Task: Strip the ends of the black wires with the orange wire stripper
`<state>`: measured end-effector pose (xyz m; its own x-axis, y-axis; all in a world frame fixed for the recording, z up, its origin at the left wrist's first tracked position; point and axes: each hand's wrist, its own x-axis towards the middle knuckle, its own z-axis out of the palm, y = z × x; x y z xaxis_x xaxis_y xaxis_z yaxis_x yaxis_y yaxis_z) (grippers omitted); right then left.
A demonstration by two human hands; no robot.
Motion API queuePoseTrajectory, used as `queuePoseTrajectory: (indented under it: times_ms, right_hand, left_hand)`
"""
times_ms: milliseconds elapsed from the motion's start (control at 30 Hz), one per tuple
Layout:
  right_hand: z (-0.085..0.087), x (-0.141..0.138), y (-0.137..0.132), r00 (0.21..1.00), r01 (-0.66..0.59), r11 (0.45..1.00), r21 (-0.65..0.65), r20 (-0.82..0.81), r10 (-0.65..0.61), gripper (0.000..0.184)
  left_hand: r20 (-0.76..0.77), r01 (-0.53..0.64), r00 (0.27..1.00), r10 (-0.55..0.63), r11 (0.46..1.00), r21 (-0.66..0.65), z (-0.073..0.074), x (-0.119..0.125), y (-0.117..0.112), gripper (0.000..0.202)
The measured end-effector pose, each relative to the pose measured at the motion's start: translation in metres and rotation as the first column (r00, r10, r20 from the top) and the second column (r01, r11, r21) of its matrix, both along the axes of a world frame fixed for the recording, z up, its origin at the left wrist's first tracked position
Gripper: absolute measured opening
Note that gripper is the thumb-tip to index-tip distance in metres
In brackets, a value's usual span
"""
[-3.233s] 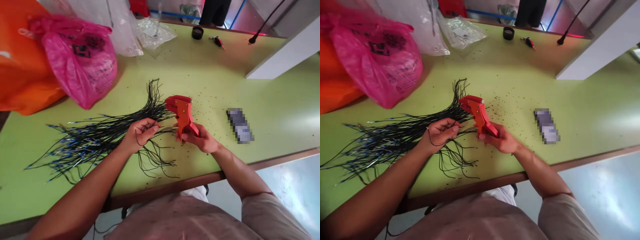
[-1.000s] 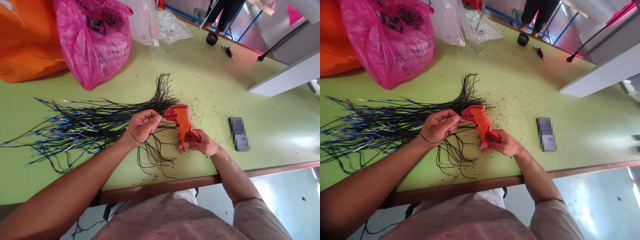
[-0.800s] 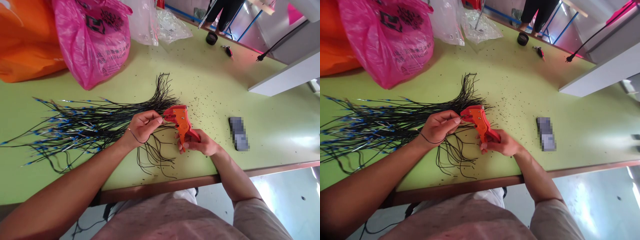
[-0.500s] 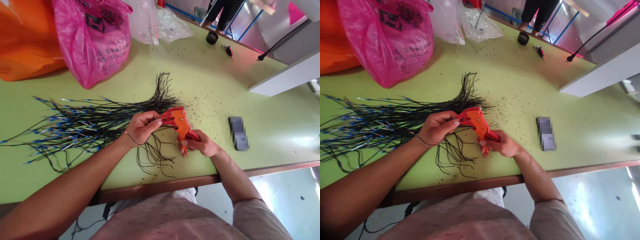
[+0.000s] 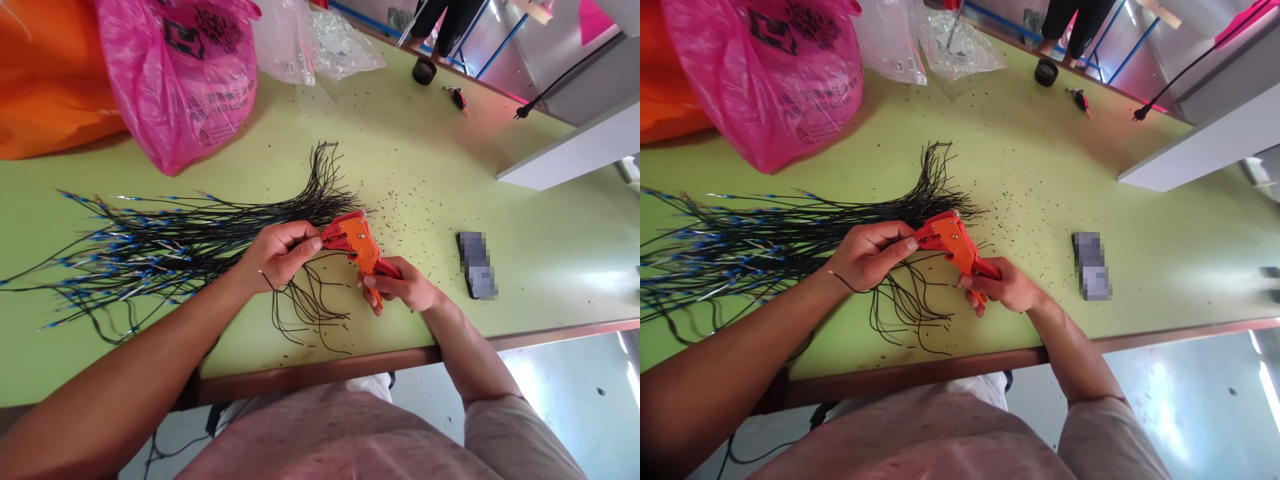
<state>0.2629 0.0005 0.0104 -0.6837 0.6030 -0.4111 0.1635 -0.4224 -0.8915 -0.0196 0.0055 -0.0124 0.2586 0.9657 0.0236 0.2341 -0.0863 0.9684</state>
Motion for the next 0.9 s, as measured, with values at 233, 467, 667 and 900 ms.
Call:
queuePoseTrajectory:
  times_ms: [233,467,667,900]
  right_hand:
    - [0.001,-0.005,-0.002,0.999,0.04,0.999,0.001,0.008,-0.04,0.036]
    - [-0.005,-0.012,-0.01,0.985,0.17,0.981,0.089,0.025,-0.173,0.048]
    - [-0.015,0.002,0.011,0.946,0.27,0.958,0.099,-0.213,-0.245,0.036]
    - [-0.012,0.018,0.027,0.844,0.522,0.848,0.095,-0.202,-0.497,0.041]
  left_hand:
    - [-0.003,-0.017,1.0,0.017,1.0,-0.006,0.005,-0.001,-0.001,0.03]
    - [0.039,-0.085,0.996,0.085,0.996,0.002,0.01,0.006,-0.003,0.031]
    - [0.195,-0.103,0.974,0.118,0.991,-0.082,-0.006,0.008,-0.003,0.028]
    - [-0.028,0.035,0.999,-0.034,0.999,0.02,0.002,0.008,-0.012,0.027]
